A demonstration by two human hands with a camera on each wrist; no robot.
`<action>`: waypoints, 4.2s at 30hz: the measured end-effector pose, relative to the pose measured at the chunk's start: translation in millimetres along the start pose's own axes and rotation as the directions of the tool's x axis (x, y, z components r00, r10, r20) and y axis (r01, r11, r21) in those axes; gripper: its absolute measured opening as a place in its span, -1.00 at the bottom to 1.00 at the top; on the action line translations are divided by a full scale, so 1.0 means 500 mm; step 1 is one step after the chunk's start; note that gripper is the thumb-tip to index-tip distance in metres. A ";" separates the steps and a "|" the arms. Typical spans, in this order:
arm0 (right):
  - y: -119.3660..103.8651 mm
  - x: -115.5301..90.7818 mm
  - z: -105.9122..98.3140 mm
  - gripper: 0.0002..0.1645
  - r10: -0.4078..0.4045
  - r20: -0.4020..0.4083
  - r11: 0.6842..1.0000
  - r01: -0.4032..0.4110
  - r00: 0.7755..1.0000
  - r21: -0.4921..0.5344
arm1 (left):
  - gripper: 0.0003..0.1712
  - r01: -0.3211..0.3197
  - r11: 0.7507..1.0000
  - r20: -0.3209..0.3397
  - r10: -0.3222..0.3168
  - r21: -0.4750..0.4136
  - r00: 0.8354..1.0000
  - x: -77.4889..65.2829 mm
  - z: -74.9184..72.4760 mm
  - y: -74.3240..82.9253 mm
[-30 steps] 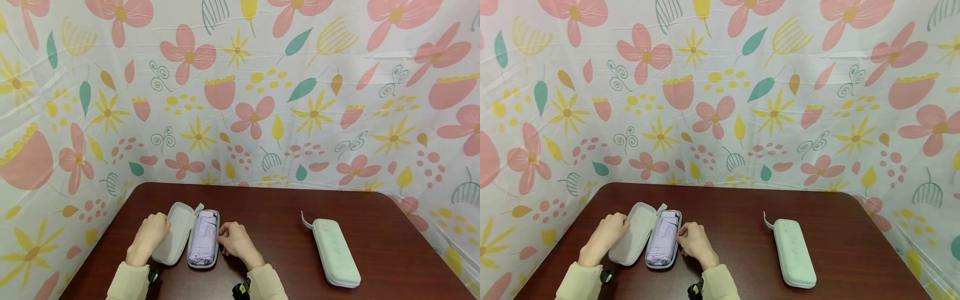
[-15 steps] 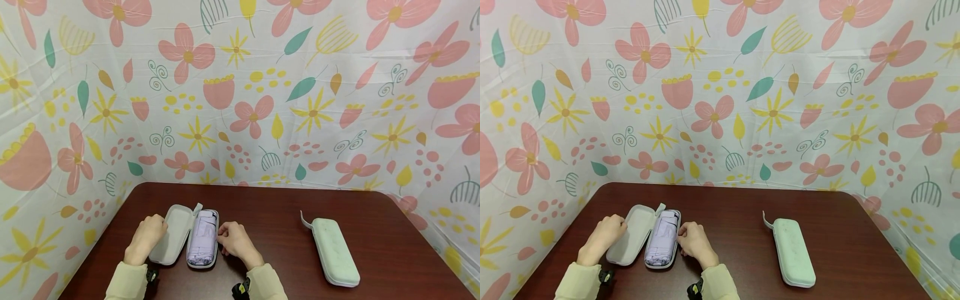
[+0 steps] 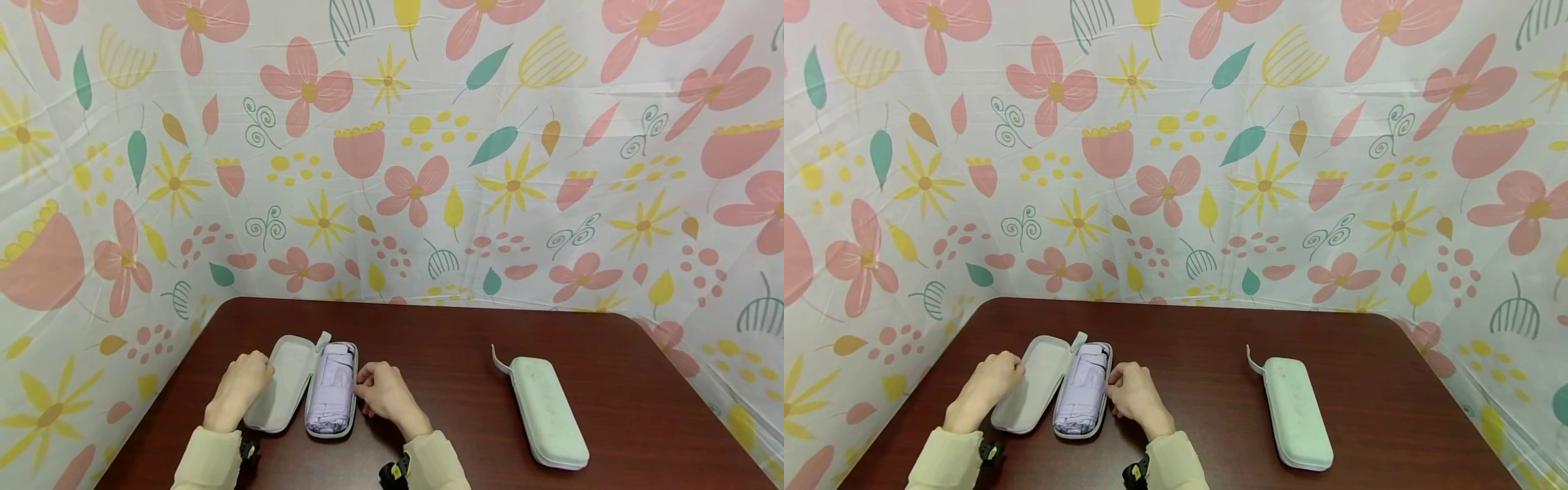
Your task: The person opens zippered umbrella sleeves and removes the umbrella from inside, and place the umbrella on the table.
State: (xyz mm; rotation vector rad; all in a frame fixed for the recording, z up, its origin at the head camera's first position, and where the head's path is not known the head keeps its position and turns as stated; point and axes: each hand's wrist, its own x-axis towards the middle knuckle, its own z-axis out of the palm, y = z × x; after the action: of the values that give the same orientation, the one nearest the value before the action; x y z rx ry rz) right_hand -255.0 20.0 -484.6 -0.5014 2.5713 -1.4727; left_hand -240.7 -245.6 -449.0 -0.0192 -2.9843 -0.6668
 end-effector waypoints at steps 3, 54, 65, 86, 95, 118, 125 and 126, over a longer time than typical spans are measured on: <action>-0.003 0.001 -0.001 -0.94 0.003 -0.012 1.000 -0.003 1.000 0.002 | -0.50 0.003 1.000 0.009 -0.004 0.003 1.000 -0.002 -0.002 0.001; -0.131 0.022 0.081 -0.39 0.128 -0.147 0.942 -0.166 0.981 -0.291 | -0.55 0.013 1.000 0.019 -0.013 0.000 1.000 0.000 -0.005 -0.001; -0.143 0.024 0.127 -0.14 0.085 -0.224 0.886 -0.176 0.971 -0.429 | -0.55 0.017 1.000 0.039 -0.018 0.010 0.999 -0.001 -0.008 -0.004; -0.121 0.035 0.118 -0.21 0.064 -0.199 0.868 -0.153 0.978 -0.472 | -0.54 0.022 1.000 0.042 -0.022 0.000 0.999 -0.004 -0.004 -0.007; -0.114 0.035 0.107 -0.28 0.071 -0.212 0.908 -0.151 0.975 -0.391 | -0.55 0.005 1.000 0.027 -0.005 -0.001 1.000 -0.001 -0.005 -0.002; -0.127 0.038 0.093 0.00 0.048 -0.263 0.958 -0.119 0.964 -0.260 | -0.56 0.042 0.999 0.072 -0.041 -0.009 0.997 0.001 -0.008 -0.002; -0.152 0.035 0.075 0.01 0.006 -0.286 0.963 -0.083 0.958 -0.256 | -0.58 0.072 0.997 0.092 -0.068 -0.040 0.993 0.002 -0.012 -0.010; -0.156 0.034 0.072 0.01 0.004 -0.290 0.963 -0.082 0.957 -0.255 | -0.58 0.076 0.996 0.093 -0.072 -0.040 0.993 0.002 -0.011 -0.011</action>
State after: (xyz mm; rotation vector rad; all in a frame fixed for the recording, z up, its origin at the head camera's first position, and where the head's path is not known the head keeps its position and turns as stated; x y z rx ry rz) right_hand -243.8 -51.6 -435.3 -0.2714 3.0085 -1.2755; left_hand -241.6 -253.0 -446.1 0.0605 -3.0706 -0.7586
